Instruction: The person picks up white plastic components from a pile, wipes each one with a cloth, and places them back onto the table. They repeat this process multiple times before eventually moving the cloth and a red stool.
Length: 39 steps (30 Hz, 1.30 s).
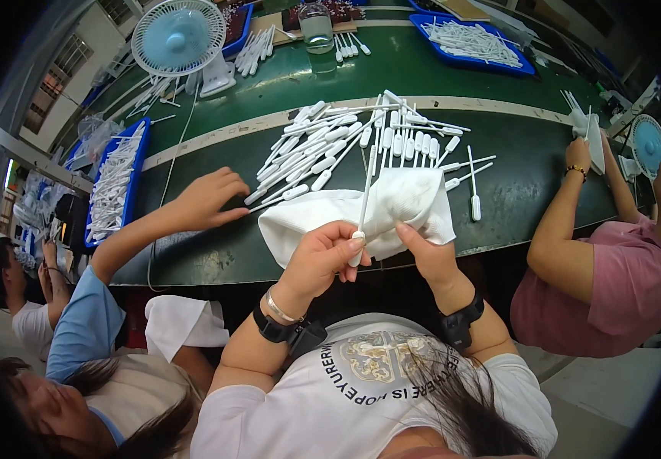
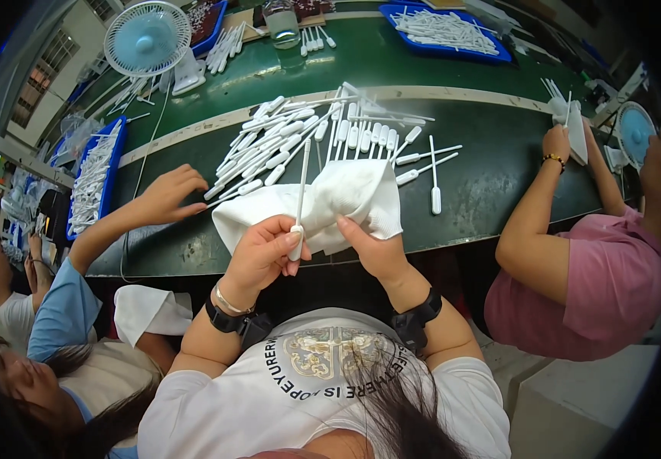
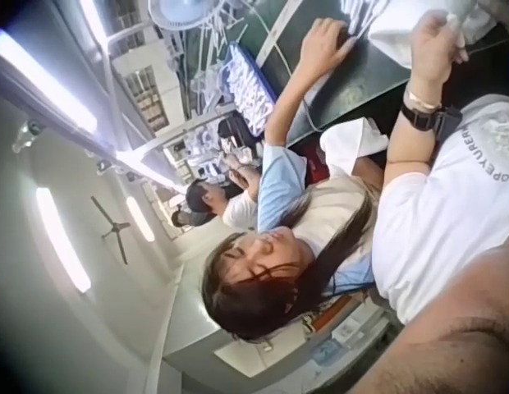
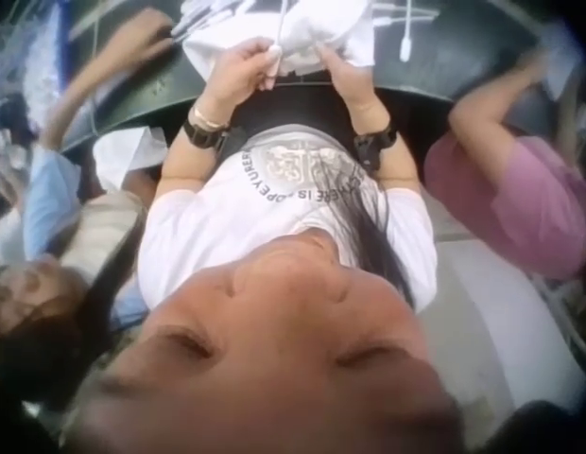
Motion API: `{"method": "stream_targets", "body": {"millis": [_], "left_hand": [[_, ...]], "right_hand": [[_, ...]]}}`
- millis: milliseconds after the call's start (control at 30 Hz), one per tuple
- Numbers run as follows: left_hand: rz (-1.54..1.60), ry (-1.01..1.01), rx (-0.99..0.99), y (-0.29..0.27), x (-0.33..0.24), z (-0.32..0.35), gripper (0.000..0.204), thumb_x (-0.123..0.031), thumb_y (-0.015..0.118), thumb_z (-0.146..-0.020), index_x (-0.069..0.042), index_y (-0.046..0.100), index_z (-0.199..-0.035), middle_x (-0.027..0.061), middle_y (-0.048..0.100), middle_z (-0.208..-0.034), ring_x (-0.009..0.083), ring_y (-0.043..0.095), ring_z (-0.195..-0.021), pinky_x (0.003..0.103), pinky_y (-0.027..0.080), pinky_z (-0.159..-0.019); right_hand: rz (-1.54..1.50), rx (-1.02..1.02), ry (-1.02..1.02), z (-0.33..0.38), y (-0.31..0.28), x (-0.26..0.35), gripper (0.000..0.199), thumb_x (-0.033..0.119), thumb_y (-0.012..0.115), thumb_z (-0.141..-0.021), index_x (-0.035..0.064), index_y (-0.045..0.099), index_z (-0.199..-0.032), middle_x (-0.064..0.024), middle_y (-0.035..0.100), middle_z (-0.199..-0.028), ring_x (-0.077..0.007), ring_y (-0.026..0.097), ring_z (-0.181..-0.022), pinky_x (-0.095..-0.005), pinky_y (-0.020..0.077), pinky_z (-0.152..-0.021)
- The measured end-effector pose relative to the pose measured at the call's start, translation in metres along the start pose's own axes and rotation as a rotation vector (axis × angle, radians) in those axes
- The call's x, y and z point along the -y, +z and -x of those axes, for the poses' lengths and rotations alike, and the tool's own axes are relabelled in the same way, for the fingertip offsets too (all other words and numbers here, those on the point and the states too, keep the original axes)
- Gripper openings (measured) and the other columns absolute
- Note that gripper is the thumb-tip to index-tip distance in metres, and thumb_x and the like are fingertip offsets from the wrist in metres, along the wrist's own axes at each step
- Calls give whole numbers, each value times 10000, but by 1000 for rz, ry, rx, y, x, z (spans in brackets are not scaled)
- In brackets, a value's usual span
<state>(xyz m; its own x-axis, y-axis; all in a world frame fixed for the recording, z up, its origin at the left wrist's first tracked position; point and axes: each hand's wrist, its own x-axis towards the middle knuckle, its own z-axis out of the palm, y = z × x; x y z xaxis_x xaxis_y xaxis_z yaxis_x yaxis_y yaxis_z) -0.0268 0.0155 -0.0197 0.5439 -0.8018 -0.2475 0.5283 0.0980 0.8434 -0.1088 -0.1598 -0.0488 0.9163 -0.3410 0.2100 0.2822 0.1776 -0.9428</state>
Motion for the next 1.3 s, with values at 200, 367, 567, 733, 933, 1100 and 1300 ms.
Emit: {"method": "stream_targets", "body": {"millis": [200,367,567,733,933,1100,1300], "left_hand": [[6,92,16,-4,0,10,167,-174,545,-836,-24,526,-907,73,604,-704,66,494,-463,152,368,-411],[41,111,-93,0,0,9,164,-166,542,-836,-15,522,-898,79,598,-690,66,495,-466,154,367,-405],[17,137,-121,3,-29,5,137,-141,544,-825,-11,529,-864,78,592,-671,67,475,-448,158,362,-401],[-165,351,-225,-5,-100,-28,116,-132,546,-813,-17,536,-827,77,590,-660,61,448,-430,168,346,-381],[-374,213,-519,-99,-195,-129,157,-162,570,-802,-8,543,-801,72,577,-658,83,478,-444,192,364,-368],[-587,58,-675,-169,-212,-201,133,-110,559,-795,19,542,-820,87,579,-669,131,536,-483,232,443,-412],[-815,-47,-809,-227,-225,-310,131,-45,544,-783,40,537,-882,115,583,-744,188,577,-525,263,492,-441]], "right_hand": [[126,73,-34,5,3,2,384,-15,542,-775,-19,455,-1149,-72,524,-1079,-146,488,-1000,-276,370,-872],[120,143,-13,2,0,4,401,-25,532,-770,-19,446,-1161,-80,496,-1122,-159,477,-1027,-282,363,-883],[163,210,-99,-5,-9,7,416,-40,533,-762,-8,439,-1165,-84,481,-1132,-166,474,-1029,-284,384,-863],[153,172,-90,-2,-15,6,452,-35,545,-744,-10,426,-1180,-96,480,-1135,-188,469,-1047,-296,367,-885],[177,204,-73,5,-22,6,482,-19,559,-736,-13,407,-1194,-109,464,-1160,-196,457,-1073,-295,357,-895],[50,184,-29,1,-25,16,524,-14,564,-728,-17,374,-1216,-113,458,-1170,-201,450,-1088,-291,351,-901],[181,283,-19,-10,-34,19,551,-1,573,-723,-14,353,-1228,-113,454,-1178,-207,453,-1088,-290,350,-905]]}}
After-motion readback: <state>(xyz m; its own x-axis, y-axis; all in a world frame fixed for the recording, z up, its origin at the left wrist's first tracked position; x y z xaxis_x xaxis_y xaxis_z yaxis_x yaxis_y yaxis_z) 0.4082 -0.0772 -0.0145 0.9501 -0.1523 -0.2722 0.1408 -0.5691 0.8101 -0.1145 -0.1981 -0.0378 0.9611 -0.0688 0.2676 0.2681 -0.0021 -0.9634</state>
